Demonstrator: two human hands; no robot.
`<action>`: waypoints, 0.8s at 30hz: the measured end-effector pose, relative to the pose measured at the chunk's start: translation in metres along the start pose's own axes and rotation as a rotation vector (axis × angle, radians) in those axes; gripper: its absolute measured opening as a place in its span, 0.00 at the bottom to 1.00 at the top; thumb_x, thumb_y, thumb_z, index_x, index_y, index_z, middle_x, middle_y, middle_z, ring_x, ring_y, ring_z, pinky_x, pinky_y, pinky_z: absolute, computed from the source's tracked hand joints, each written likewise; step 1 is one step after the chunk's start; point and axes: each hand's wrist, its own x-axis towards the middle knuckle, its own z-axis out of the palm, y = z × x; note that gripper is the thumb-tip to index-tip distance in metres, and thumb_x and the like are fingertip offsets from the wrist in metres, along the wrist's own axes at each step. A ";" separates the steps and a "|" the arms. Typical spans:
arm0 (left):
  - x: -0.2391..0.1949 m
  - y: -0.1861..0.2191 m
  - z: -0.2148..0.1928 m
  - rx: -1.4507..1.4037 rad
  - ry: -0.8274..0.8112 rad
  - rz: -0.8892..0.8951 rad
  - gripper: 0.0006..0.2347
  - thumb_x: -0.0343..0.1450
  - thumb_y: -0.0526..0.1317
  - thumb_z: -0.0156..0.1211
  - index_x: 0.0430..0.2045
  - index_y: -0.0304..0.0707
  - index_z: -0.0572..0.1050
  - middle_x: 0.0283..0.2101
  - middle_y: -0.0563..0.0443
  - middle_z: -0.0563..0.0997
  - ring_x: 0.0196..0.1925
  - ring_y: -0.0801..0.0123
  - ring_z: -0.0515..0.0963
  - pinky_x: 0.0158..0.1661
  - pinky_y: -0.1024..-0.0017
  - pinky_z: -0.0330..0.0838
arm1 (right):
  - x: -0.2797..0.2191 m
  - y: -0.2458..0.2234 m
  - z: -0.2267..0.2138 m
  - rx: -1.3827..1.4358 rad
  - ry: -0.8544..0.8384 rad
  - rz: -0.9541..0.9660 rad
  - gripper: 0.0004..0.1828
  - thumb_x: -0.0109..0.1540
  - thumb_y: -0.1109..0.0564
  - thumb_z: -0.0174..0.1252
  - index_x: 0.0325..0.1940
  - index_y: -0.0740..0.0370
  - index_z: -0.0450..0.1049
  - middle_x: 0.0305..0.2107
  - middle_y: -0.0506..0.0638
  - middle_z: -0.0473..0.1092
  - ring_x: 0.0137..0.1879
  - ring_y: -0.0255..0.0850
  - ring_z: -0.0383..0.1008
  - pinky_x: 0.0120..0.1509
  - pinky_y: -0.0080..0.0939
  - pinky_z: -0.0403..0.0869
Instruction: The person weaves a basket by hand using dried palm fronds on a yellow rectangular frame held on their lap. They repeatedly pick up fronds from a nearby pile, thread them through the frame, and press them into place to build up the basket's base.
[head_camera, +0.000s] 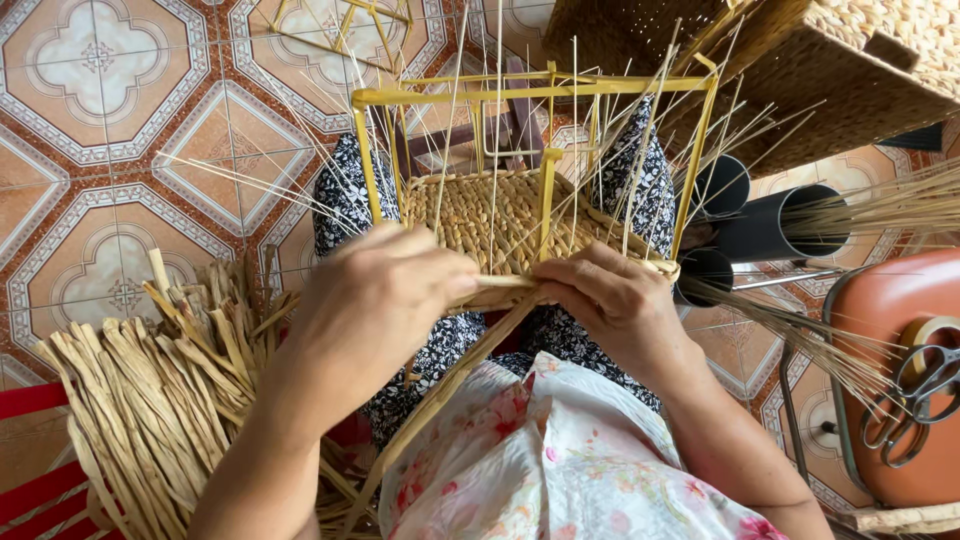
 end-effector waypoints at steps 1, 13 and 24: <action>-0.004 0.009 -0.009 0.059 0.180 -0.021 0.02 0.71 0.34 0.66 0.32 0.34 0.82 0.29 0.50 0.80 0.32 0.66 0.76 0.33 0.72 0.70 | -0.001 0.001 0.003 0.018 0.001 0.050 0.09 0.61 0.60 0.67 0.45 0.60 0.80 0.29 0.47 0.74 0.32 0.36 0.76 0.33 0.37 0.76; -0.002 0.021 0.085 0.205 0.292 -0.099 0.14 0.67 0.41 0.71 0.38 0.29 0.78 0.33 0.44 0.80 0.34 0.64 0.78 0.33 0.71 0.77 | -0.018 0.006 0.022 -0.134 0.190 0.034 0.08 0.65 0.66 0.61 0.47 0.64 0.70 0.34 0.53 0.72 0.38 0.45 0.78 0.40 0.44 0.74; 0.014 -0.008 0.105 -0.098 0.150 -0.243 0.05 0.73 0.33 0.61 0.26 0.34 0.80 0.23 0.52 0.80 0.15 0.76 0.73 0.14 0.80 0.65 | -0.018 0.007 0.033 0.144 0.300 0.131 0.08 0.69 0.67 0.56 0.49 0.68 0.64 0.33 0.50 0.76 0.39 0.34 0.82 0.40 0.32 0.81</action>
